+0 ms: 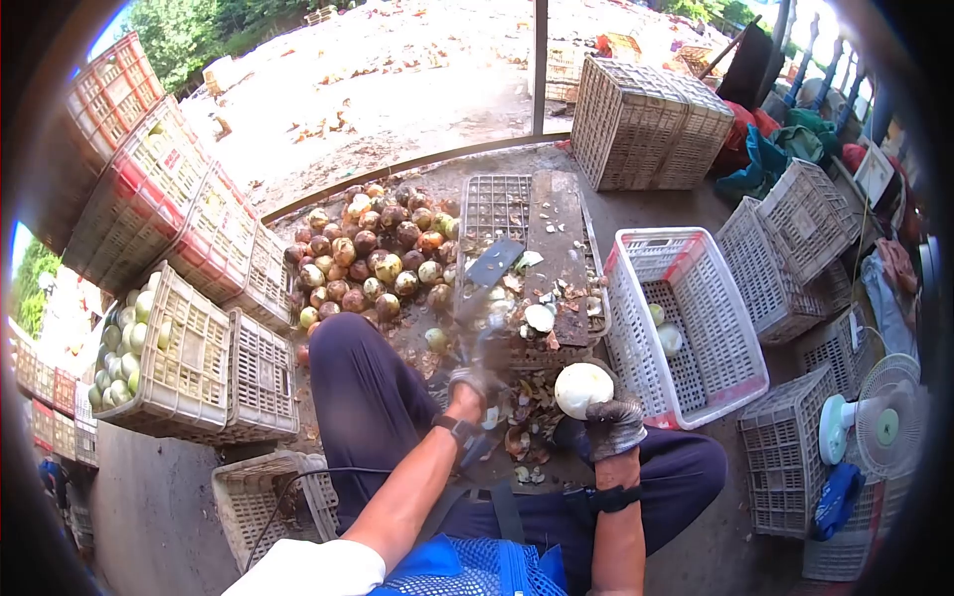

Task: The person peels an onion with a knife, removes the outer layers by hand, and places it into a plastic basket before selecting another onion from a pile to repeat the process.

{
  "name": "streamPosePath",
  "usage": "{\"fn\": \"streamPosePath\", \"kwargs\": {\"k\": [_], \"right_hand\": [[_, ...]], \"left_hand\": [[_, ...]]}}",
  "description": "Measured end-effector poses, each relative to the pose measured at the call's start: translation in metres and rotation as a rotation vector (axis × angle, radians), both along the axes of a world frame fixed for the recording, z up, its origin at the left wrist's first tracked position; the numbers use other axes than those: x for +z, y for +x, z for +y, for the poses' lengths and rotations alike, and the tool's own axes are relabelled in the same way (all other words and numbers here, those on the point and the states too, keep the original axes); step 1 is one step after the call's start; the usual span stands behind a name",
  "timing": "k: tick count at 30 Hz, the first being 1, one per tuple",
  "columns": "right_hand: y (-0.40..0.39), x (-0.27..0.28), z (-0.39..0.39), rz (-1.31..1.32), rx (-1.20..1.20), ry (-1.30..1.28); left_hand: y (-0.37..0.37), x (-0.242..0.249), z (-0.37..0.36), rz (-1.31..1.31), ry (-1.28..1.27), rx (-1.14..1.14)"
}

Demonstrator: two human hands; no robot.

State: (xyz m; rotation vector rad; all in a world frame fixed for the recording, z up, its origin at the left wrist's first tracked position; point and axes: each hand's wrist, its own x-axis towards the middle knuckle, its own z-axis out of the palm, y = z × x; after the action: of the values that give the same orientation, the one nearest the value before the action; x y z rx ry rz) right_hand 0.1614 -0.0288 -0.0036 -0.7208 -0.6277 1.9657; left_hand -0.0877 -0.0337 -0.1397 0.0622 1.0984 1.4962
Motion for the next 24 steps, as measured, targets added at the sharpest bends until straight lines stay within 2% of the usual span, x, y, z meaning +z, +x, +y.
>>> {"fn": "streamPosePath", "kwargs": {"k": [6, 8, 10, 12, 14, 15, 18, 19, 21, 23, 24], "right_hand": [[-0.007, -0.002, -0.001, -0.002, -0.002, 0.013], [-0.008, -0.003, 0.001, -0.013, -0.004, 0.018], [-0.010, -0.003, 0.003, -0.019, -0.005, 0.015], [-0.012, -0.003, 0.004, -0.024, -0.005, 0.013], [-0.015, -0.004, 0.006, -0.036, -0.006, 0.013], [-0.015, -0.005, 0.006, -0.039, -0.008, 0.009], [-0.018, -0.005, 0.008, -0.041, -0.007, -0.003], [-0.019, -0.004, 0.010, -0.039, -0.013, -0.015], [-0.019, 0.001, 0.008, 0.025, -0.004, -0.050], [-0.022, 0.002, 0.005, 0.008, 0.002, -0.034], [-0.023, 0.001, 0.005, -0.046, 0.000, 0.007]], "left_hand": [[-0.012, 0.007, 0.009, -0.076, 0.081, -0.019], [-0.013, 0.001, 0.009, -0.067, 0.079, -0.101], [-0.016, -0.013, 0.011, 0.047, 0.102, -0.294], [-0.028, -0.014, 0.028, 0.931, 0.540, -0.393], [-0.032, -0.005, 0.037, 1.170, 0.598, -0.451], [-0.025, 0.029, 0.026, 0.958, 0.438, -0.473], [-0.004, 0.039, 0.013, 0.705, 0.129, -0.283], [-0.007, 0.029, 0.011, 0.868, 0.107, -0.307], [-0.007, 0.027, 0.008, 0.947, 0.172, -0.304], [-0.018, -0.019, 0.029, 1.589, 0.027, -0.472], [-0.021, -0.024, 0.041, 1.913, -0.049, -0.552]]}}
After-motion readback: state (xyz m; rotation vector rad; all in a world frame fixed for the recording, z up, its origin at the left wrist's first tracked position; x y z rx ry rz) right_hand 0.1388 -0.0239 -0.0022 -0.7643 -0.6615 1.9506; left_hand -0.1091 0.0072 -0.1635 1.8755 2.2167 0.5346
